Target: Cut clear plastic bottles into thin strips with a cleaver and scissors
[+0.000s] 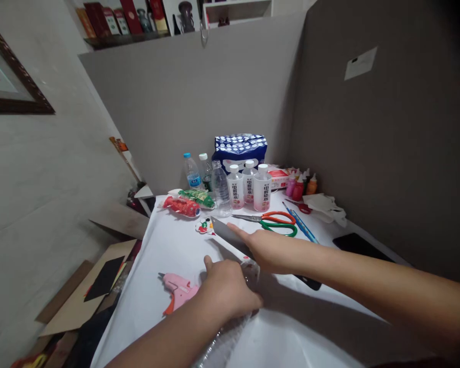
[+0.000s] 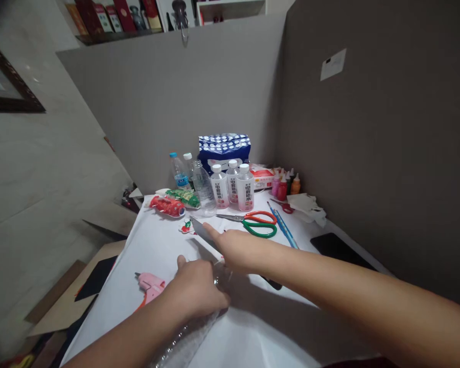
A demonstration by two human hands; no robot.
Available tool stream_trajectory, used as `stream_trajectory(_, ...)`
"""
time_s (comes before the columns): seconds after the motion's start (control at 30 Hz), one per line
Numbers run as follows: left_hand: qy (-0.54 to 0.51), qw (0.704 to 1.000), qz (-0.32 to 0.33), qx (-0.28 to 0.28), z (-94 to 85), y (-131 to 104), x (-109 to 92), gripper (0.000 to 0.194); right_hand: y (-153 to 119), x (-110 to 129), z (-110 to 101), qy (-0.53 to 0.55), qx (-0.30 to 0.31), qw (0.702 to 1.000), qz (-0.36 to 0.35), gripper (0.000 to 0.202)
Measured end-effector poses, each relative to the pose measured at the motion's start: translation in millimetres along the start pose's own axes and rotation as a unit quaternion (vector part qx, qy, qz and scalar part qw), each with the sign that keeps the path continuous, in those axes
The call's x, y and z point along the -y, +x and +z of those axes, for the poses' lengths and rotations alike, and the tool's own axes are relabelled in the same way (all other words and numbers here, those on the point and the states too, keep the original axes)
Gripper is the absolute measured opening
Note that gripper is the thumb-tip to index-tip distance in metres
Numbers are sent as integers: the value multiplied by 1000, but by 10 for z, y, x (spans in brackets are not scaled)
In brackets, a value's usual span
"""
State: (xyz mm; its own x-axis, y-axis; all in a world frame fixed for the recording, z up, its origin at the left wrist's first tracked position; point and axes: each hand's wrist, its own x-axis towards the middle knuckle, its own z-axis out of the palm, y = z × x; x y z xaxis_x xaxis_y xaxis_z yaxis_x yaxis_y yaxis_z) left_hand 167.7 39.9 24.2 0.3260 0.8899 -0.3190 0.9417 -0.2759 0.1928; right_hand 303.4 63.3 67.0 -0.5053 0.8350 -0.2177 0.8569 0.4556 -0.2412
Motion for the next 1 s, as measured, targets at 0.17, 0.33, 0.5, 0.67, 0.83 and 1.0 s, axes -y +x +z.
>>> stream_trajectory(0.17, -1, 1000, -9, -17, 34, 1, 46, 37, -418, -191, 257, -1, -14, 999, 50, 106)
stream_trajectory(0.33, 2, 1000, 17, -13, 17, -21, 37, 38, -819, -217, 510, 25, -3, 992, 123, 108)
stream_trajectory(0.5, -18, 1000, 4, -13, 24, -20, 41, 62, -769, -81, 294, -40, 38, 991, 123, 109)
stream_trajectory(0.67, -9, 1000, -26, -7, 78, 33, 58, 71, -455, 101, 50, -59, 37, 994, 79, 103)
stream_trajectory(0.83, -10, 998, 61, -7, 66, 26, 8, 42, -102, 203, -49, -63, 61, 994, 59, 113)
stream_trajectory(1.0, -24, 1000, 2, -13, 72, 9, 25, 39, -10, 1, -51, -31, 34, 999, 17, 100)
